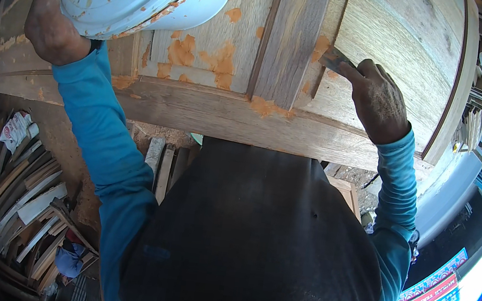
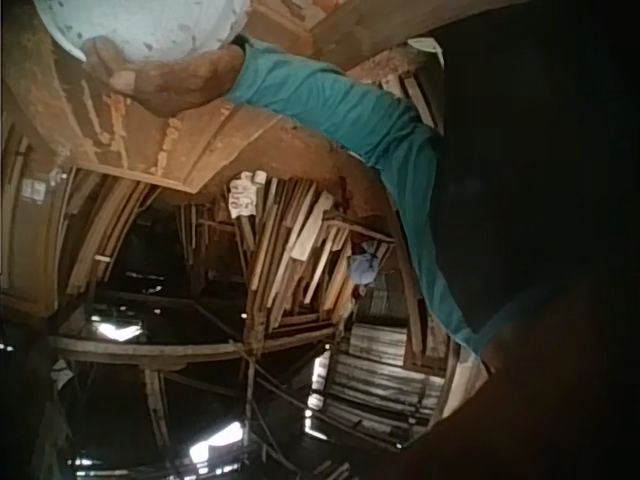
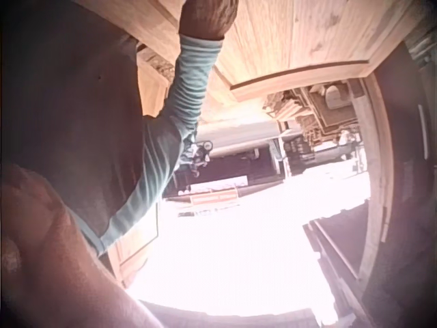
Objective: The person applies a wood filler substance to the grooves and gaps of a wooden door panel using a small metal putty knife, repeatedly dipping the tool into a white bucket to gather more filler and smoothing it over the wood surface.
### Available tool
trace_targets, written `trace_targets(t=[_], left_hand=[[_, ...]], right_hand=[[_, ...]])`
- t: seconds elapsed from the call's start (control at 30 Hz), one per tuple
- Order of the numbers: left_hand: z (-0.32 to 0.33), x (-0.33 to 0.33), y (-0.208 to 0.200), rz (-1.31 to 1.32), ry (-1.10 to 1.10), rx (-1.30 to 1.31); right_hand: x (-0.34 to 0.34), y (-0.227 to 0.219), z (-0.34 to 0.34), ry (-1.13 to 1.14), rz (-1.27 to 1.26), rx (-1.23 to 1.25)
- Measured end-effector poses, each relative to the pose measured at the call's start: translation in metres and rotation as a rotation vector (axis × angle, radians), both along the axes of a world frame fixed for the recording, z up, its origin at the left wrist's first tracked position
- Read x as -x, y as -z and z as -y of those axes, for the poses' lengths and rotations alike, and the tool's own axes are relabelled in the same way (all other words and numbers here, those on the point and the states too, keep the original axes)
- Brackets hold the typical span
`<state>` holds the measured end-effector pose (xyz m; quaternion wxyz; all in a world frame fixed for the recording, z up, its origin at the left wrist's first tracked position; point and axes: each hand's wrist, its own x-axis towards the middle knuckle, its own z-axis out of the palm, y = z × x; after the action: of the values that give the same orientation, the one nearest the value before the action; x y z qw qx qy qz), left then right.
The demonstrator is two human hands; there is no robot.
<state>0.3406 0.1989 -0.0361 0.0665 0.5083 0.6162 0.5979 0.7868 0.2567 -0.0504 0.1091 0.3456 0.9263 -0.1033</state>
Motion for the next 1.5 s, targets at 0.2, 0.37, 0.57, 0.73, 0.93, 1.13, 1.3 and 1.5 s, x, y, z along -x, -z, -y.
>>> trace_targets(t=[0.2, 0.37, 0.57, 0.73, 0.93, 1.13, 1.3, 1.5], left_hand=[[0.015, -0.012, -0.023, -0.345, -0.260, -0.317], [0.062, -0.090, -0.016, -0.371, 0.386, -0.220], [0.064, -0.215, 0.073, 0.332, 0.789, 0.681], [0.054, -0.235, 0.074, 0.477, 0.865, 0.978], [0.035, -0.221, 0.068, 0.122, 0.887, 0.745], [0.003, -0.206, 0.054, -0.012, 0.840, 0.913], [-0.013, -0.197, 0.054, -0.529, 0.765, 0.697], [-0.034, -0.199, 0.064, -0.694, 0.770, 0.690]], right_hand=[[0.001, -0.007, 0.031, 0.398, -0.271, 0.165], [-0.005, 0.011, 0.070, 0.917, -0.658, 0.449], [0.045, 0.024, 0.105, 1.341, -1.153, 0.776], [0.064, 0.029, 0.126, 1.348, -1.315, 0.924], [0.050, 0.041, 0.128, 1.031, -1.093, 0.504], [0.005, 0.067, 0.132, 1.056, -0.994, 0.296], [-0.033, 0.099, 0.125, 0.953, -0.883, 0.024], [-0.034, 0.109, 0.125, 0.941, -0.864, -0.079]])
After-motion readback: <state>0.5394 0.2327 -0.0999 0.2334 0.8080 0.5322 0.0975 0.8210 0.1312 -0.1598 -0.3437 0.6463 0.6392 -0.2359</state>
